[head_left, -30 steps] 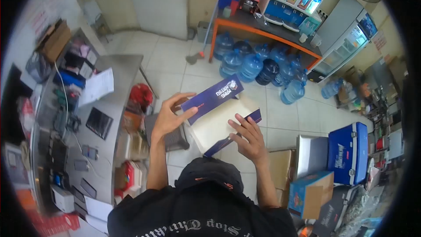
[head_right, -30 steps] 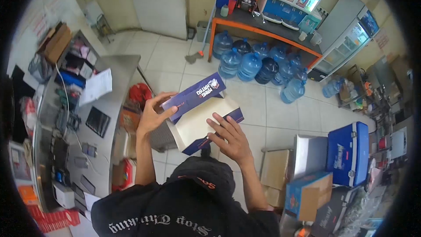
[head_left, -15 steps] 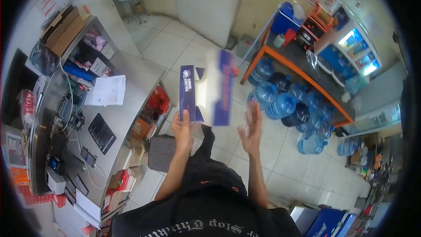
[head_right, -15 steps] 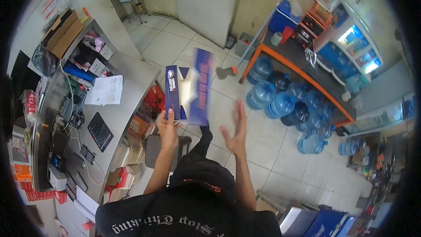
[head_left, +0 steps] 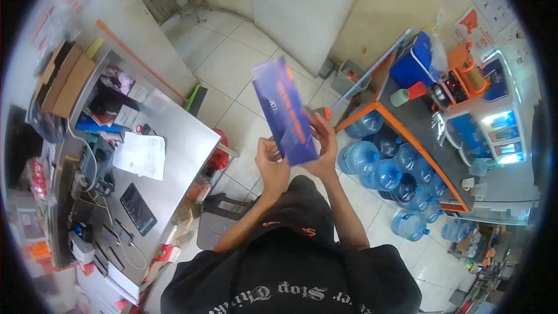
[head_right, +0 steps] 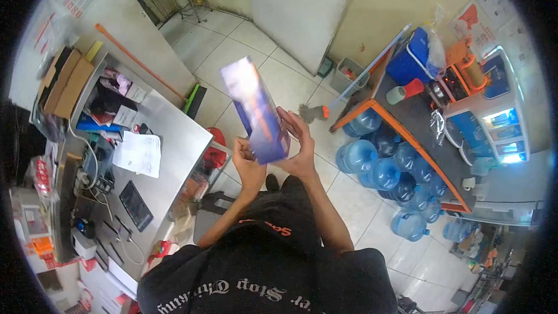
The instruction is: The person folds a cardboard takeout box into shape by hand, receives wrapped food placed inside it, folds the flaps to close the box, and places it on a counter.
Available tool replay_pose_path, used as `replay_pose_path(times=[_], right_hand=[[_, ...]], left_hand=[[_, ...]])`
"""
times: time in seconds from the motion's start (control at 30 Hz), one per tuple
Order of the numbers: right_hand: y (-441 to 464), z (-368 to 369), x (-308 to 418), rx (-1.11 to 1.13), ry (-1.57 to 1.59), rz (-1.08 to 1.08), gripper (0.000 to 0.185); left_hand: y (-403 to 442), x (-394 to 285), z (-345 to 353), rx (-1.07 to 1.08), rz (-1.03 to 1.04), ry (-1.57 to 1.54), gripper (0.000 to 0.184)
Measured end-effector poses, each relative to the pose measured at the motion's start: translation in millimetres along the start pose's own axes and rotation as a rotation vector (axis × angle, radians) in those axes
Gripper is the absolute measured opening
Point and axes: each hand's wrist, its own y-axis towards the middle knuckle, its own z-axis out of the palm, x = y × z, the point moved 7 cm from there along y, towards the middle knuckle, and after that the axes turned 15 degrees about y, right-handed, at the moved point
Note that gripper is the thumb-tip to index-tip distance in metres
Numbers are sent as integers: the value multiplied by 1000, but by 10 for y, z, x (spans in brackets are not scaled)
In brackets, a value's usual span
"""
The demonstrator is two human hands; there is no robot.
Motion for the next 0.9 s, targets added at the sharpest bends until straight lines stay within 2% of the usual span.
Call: replay_pose_path(times=[0.07,0.1,0.13,0.2,0.23,0.3,0.37,0.4,0.47,0.5,0.53,0.6,0.63,0.67,0.7,0.8,0.9], right_hand=[[99,-438,-546,-354,114,129,62],[196,-621,-713,-538,206,197,38],[368,-717,-797,-548,213,190,38],[761,-887,-873,-554,214,69,28],[919,-943,-930,-540,201,98,31],[1212,-1103,-997,-576,251,115,32],[1555,-1352,-1104,-606,350,83,39],[1719,-1502,-1153,-617,352,71,39],[2041,-1831,-1311,-658,334,112,45],[2179,-1977,-1367,-620,295,119,50],[2317,-2099,-1408,-629,314,109,50],[2600,-2202,-1476,-484,408,116,50],[2680,-2255,-1573,-386,387,132,51],[2760,-2294,-1636,-381,399,143,51],[2838,-2261,-1702,-325,451,214,51],[3000,-2092,-1860,-198,534,340,49],[3170,-1923,-1923,-92,505,346,55]], left_hand=[[358,99,180,-78,-140,-178,28],[487,142,239,-46,-167,-72,29],[616,185,299,-11,-190,34,29],[857,188,459,-92,-177,-114,35],[963,299,574,-94,-209,-134,44],[1132,330,785,-56,-240,-107,50],[1342,365,1078,35,-251,-159,75],[1432,407,1189,47,-242,-155,75],[1662,451,1462,184,-137,-263,91],[1744,630,1544,346,-188,-280,99],[1949,916,1429,350,-175,-261,99],[2268,1603,1233,697,-112,484,82],[2584,1643,1136,482,-263,-193,51],[2890,560,1376,397,-291,-91,82],[3214,635,1361,398,-391,-491,91],[3699,289,1405,505,-260,-543,88],[3894,-22,1503,441,-114,58,59]])
